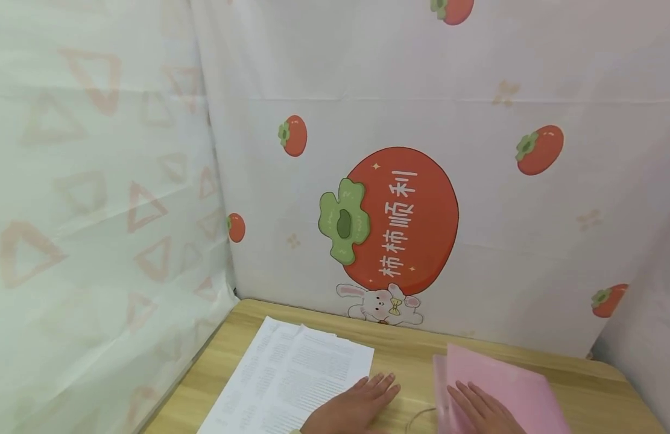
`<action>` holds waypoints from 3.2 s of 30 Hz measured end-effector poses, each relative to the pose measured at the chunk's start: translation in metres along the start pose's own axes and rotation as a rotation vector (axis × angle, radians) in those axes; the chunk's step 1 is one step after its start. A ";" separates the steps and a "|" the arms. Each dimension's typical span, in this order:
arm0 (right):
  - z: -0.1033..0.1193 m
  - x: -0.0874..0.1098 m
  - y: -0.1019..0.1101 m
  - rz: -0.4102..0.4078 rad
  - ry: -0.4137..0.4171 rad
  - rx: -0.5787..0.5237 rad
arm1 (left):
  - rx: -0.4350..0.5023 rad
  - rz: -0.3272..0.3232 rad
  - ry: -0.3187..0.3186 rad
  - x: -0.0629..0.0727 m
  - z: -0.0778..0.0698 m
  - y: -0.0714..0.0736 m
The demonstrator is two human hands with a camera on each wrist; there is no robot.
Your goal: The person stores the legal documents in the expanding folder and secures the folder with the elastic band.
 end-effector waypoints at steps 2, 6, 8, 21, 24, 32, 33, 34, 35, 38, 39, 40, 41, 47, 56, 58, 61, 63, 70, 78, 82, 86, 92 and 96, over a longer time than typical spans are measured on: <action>-0.001 0.001 -0.001 -0.005 0.027 -0.012 | 0.014 0.045 0.025 -0.003 -0.006 -0.004; -0.002 0.003 0.000 0.055 -0.011 0.006 | 0.041 0.093 0.051 -0.011 -0.017 -0.010; -0.002 0.005 0.004 0.112 -0.058 0.012 | 0.065 0.112 0.073 -0.016 -0.022 -0.012; -0.006 0.005 0.018 0.351 -0.257 -0.192 | 0.143 0.183 0.097 -0.039 -0.044 -0.039; -0.007 0.006 0.019 0.385 -0.295 -0.216 | 0.145 0.178 0.104 -0.044 -0.049 -0.045; -0.006 0.004 0.022 0.483 -0.387 -0.288 | 0.187 0.224 0.118 -0.052 -0.057 -0.053; -0.007 0.003 0.021 0.482 -0.374 -0.301 | 0.167 0.218 0.105 -0.052 -0.058 -0.053; -0.007 0.003 0.020 0.471 -0.352 -0.316 | 0.151 0.216 0.094 -0.052 -0.060 -0.053; -0.007 0.002 0.019 0.456 -0.328 -0.325 | 0.135 0.212 0.082 -0.052 -0.061 -0.053; -0.005 0.000 0.015 0.401 -0.265 -0.345 | 0.093 0.208 0.066 -0.052 -0.065 -0.052; -0.005 0.000 0.014 0.380 -0.249 -0.342 | 0.084 0.210 0.063 -0.052 -0.067 -0.052; -0.004 0.000 0.013 0.357 -0.235 -0.341 | 0.077 0.212 0.060 -0.052 -0.068 -0.052; -0.004 0.000 0.012 0.342 -0.225 -0.341 | 0.067 0.215 0.056 -0.052 -0.069 -0.052; -0.001 0.001 0.009 0.283 -0.206 -0.325 | -0.021 0.204 -0.007 -0.050 -0.070 -0.057; 0.004 0.003 0.007 0.192 -0.157 -0.264 | -0.044 0.188 -0.005 -0.049 -0.068 -0.078; 0.005 0.004 0.006 0.193 -0.170 -0.264 | -0.083 0.185 -0.021 -0.049 -0.068 -0.081; 0.006 0.004 0.005 0.209 -0.188 -0.271 | -0.124 0.177 -0.035 -0.048 -0.068 -0.082; 0.006 0.003 0.005 0.227 -0.197 -0.263 | -0.124 0.181 -0.032 -0.047 -0.069 -0.081; 0.007 -0.001 0.003 0.241 -0.173 -0.209 | -0.080 0.182 -0.004 -0.044 -0.069 -0.075; 0.014 -0.004 0.002 0.201 -0.144 -0.108 | -0.216 0.091 -0.078 -0.036 -0.068 -0.088; 0.015 -0.003 -0.001 0.169 -0.104 -0.081 | -0.193 0.116 -0.057 -0.036 -0.068 -0.090; 0.015 -0.001 -0.003 0.137 -0.070 -0.076 | -0.186 0.130 -0.046 -0.037 -0.068 -0.090; 0.023 0.003 -0.007 0.141 -0.096 -0.014 | -0.136 0.147 -0.014 -0.036 -0.068 -0.089; 0.030 0.006 -0.008 0.217 -0.146 0.059 | -0.084 0.161 0.018 -0.036 -0.068 -0.089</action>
Point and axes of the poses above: each hand's wrist, its own x-axis away from the middle knuckle, its own y-axis out of the back of the hand, z = x × y, the point moved 1 cm from there along -x, towards the middle knuckle, and after that the axes turned 15 degrees about -z, right-handed, at the moved point
